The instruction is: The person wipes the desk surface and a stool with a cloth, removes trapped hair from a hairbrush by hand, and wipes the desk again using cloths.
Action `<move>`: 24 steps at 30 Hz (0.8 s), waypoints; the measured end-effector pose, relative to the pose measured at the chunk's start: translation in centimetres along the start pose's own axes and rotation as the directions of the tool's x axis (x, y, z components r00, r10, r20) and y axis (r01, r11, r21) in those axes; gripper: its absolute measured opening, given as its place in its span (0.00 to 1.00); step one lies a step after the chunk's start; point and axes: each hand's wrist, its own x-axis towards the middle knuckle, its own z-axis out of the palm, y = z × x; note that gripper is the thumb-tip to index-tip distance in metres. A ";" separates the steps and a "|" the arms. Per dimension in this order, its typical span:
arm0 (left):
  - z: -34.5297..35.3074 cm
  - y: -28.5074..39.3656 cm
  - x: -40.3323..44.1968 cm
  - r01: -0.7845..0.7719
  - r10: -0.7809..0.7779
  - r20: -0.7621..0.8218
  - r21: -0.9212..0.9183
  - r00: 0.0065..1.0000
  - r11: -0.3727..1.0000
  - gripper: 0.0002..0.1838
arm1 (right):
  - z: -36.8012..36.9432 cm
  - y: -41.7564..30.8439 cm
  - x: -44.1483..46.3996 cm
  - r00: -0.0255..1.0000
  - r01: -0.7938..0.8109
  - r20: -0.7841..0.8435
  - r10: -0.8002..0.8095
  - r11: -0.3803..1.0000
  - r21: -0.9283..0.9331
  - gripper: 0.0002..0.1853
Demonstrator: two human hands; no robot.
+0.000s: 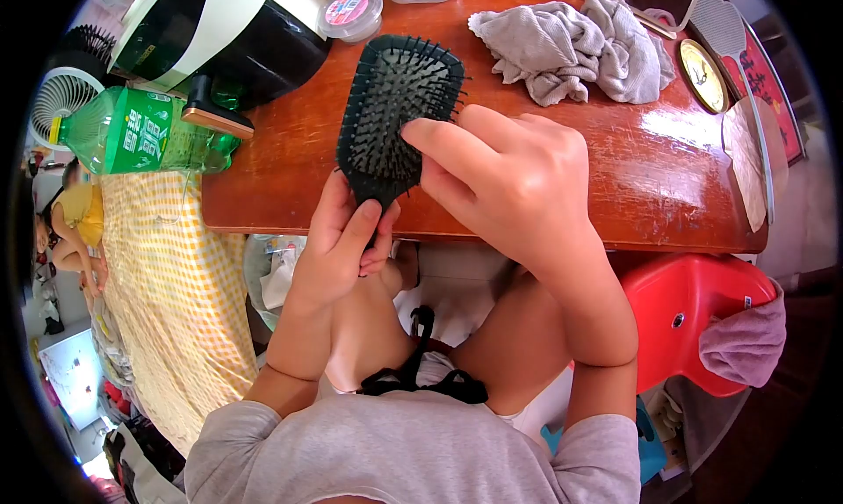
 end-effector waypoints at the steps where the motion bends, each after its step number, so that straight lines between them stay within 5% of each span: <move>1: 0.1 0.1 0.0 -0.001 0.001 -0.001 -0.001 1.000 1.000 0.14 | 0.0 -0.1 0.0 1.000 0.001 0.001 -0.001 1.000 0.000 0.10; 3: 0.3 0.1 0.0 0.002 0.000 -0.028 0.048 1.000 0.999 0.14 | 0.1 -0.3 0.1 0.997 -0.040 -0.063 0.049 0.989 0.142 0.10; 16: 0.2 -0.4 0.0 0.002 0.021 -0.104 0.219 0.994 0.976 0.08 | 0.3 -0.3 -0.1 0.979 -0.183 -0.052 0.198 0.960 0.211 0.06; 18: -0.2 -0.5 0.0 -0.024 0.041 -0.059 0.269 0.997 0.963 0.20 | -0.1 -0.5 0.0 0.944 -0.330 0.110 0.312 0.912 0.243 0.08; 22: -0.2 -0.8 0.1 0.001 0.020 -0.069 0.300 0.997 0.954 0.17 | -0.7 -0.5 0.2 0.913 -0.403 0.184 0.364 0.875 0.268 0.08; 24: -0.3 -1.3 0.3 -0.059 0.099 -0.071 0.432 0.993 0.900 0.12 | -0.8 -0.4 0.3 0.815 -0.572 0.306 0.493 0.770 0.283 0.08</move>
